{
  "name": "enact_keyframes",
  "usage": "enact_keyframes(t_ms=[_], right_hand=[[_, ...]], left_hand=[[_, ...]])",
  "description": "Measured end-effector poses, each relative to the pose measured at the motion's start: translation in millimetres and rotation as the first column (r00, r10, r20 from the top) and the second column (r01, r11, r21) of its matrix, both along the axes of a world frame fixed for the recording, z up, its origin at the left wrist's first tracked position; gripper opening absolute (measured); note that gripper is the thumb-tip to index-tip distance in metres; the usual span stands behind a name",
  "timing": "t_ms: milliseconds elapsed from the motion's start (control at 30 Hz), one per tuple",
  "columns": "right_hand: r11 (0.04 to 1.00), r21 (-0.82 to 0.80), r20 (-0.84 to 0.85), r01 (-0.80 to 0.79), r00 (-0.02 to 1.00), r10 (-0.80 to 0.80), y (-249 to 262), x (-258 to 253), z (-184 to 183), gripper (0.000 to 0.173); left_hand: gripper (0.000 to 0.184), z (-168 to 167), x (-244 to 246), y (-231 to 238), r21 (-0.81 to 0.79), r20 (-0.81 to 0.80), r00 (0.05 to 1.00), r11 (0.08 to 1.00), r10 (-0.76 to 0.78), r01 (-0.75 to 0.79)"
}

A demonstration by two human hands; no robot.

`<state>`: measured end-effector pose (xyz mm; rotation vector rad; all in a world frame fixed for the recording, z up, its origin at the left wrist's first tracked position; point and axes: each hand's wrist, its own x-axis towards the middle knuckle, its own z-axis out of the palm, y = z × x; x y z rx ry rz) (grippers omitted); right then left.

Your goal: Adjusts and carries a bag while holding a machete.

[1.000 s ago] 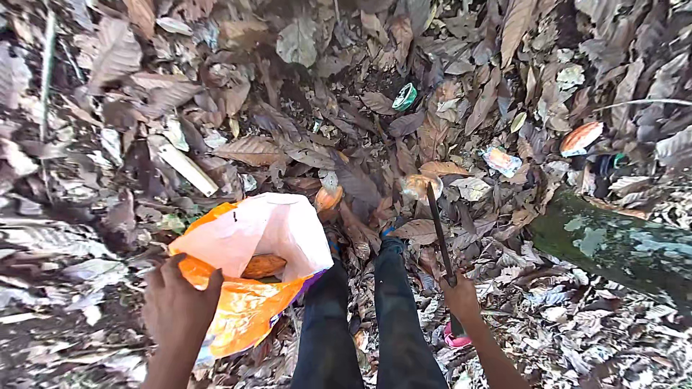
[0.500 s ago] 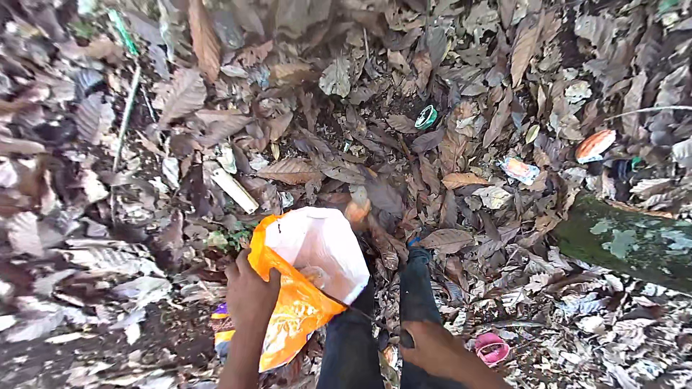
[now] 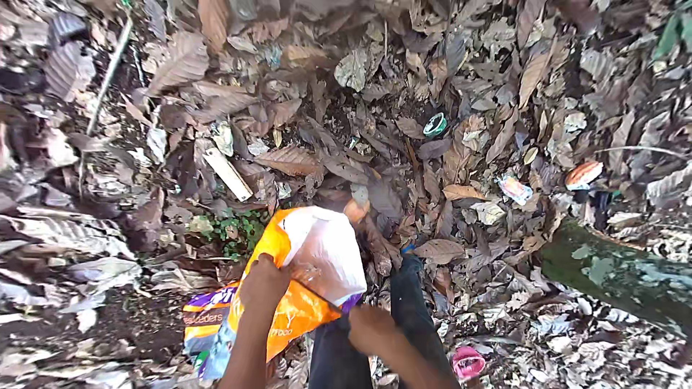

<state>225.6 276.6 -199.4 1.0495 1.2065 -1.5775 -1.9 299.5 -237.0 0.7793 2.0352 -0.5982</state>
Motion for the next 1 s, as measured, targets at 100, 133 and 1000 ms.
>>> enact_keyframes(t_ms=[100,133,1000], right_hand=[[0.971,-0.107,0.076,0.212,0.976,-0.205,-26,5,2,0.037],[0.927,-0.143,0.112,0.346,0.937,-0.332,-38,17,6,0.036],[0.799,0.544,0.106,0.255,0.924,-0.367,7,140,-126,0.053]], left_hand=[[0.044,14,1,-11,-0.014,-0.011,0.999,0.999,-0.041,0.041],[0.042,17,0,-15,-0.005,-0.006,0.999,0.999,-0.054,0.054],[0.044,1,24,-11,0.111,-0.109,0.992,0.99,-0.07,0.082]])
